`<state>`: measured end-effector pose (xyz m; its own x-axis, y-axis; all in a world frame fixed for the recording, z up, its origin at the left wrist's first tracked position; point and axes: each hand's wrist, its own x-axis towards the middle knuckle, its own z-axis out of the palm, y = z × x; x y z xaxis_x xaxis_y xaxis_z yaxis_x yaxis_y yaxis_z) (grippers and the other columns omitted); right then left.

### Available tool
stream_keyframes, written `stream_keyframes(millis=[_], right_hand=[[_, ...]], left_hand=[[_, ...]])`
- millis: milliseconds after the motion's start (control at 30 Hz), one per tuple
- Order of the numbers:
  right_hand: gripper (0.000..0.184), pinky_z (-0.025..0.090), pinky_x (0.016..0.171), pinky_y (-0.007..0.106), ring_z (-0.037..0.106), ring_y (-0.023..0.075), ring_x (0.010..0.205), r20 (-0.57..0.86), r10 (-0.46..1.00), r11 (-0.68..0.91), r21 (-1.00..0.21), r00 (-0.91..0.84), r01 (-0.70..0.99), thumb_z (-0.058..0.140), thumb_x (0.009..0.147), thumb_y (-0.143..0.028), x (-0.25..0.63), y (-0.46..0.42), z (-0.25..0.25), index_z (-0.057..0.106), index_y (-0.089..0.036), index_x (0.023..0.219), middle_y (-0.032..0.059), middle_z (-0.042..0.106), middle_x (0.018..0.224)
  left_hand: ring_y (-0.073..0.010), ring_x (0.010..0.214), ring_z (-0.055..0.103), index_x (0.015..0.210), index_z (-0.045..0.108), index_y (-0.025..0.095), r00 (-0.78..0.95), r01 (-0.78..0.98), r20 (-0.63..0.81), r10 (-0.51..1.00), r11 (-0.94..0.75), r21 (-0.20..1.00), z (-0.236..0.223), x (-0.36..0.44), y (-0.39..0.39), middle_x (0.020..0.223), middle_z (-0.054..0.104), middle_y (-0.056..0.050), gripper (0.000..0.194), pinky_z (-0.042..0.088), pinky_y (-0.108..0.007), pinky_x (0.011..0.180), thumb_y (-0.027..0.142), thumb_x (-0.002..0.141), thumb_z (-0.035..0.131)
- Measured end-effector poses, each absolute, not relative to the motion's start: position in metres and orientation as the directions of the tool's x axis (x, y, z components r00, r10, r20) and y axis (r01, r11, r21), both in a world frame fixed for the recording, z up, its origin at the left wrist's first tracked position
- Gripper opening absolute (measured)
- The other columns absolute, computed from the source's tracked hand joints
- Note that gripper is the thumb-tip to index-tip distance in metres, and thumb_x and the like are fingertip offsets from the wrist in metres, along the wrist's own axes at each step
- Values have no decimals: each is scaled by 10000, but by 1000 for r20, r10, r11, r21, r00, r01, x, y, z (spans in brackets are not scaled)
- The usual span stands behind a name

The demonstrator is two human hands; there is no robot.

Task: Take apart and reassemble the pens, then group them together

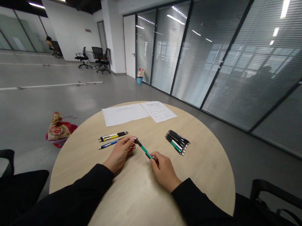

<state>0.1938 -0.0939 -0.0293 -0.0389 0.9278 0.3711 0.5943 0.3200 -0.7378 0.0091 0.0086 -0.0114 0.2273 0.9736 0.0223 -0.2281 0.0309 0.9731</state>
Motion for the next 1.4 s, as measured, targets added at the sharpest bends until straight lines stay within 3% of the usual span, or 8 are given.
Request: stream_keyframes(millis=[200,433,567,667,767,1033,1167,1400], right_hand=[[205,412,750,270,614,179,813,387,920,354,-737,-70,576,483,947,-176,195,-95,-25,664,-184,1043,43,686,885],[232,387,634,236,509,129,641,252,966,257,-915,-59,312,443,979,-243,190,-93,-33,660,-172,934,-31,542,668],[296,415,664,244,545,137,662,256,965,260,-897,-61,356,415,995,-222,184,-96,-33,589,-175,1230,-31,571,700],[407,453,738,276,587,158,739,330,938,337,-805,-103,488,406,982,-160,182,-102,-26,471,-194,1383,0,631,810],[396,465,911,327,599,202,1031,422,863,503,-660,-279,558,497,936,-131,180,-108,-18,526,-213,1323,81,649,1134],[141,449,776,308,605,200,869,380,772,626,-315,-509,714,613,919,-203,171,-114,-13,655,-191,1053,57,667,927],[124,423,729,299,603,192,819,372,751,647,-254,-545,719,655,917,-266,166,-114,-13,662,-183,1009,49,676,877],[60,404,688,295,594,183,789,410,728,657,-192,-549,729,669,905,-230,166,-113,-15,648,-183,938,40,666,859]], left_hand=[[-84,625,517,879,746,155,230,-227,1,973,52,972,-6,7,8,735,612,-6,361,356,-190,545,453,690,824],[-115,706,577,960,734,161,300,-314,-63,952,161,936,0,7,2,908,696,-60,376,417,-210,598,426,709,826],[-125,725,590,951,724,154,285,-299,-73,956,162,940,-4,10,1,953,716,-79,394,431,-220,616,479,739,796],[-119,714,582,947,723,153,279,-278,-69,958,150,949,-7,11,1,937,713,-70,395,430,-216,615,496,757,773],[-118,698,576,938,715,150,292,-291,-76,953,164,943,-8,10,1,908,701,-58,363,423,-215,589,474,777,750],[-136,728,608,902,711,132,449,-317,-87,889,250,915,-5,14,-4,880,706,-75,249,482,-246,674,371,835,689],[-136,732,600,957,729,117,511,-298,-93,854,278,913,-1,19,-12,882,701,-92,292,468,-239,660,390,871,669],[-132,703,567,923,737,117,491,-296,2,871,165,941,5,28,-23,850,686,-91,362,447,-245,654,467,872,662]])
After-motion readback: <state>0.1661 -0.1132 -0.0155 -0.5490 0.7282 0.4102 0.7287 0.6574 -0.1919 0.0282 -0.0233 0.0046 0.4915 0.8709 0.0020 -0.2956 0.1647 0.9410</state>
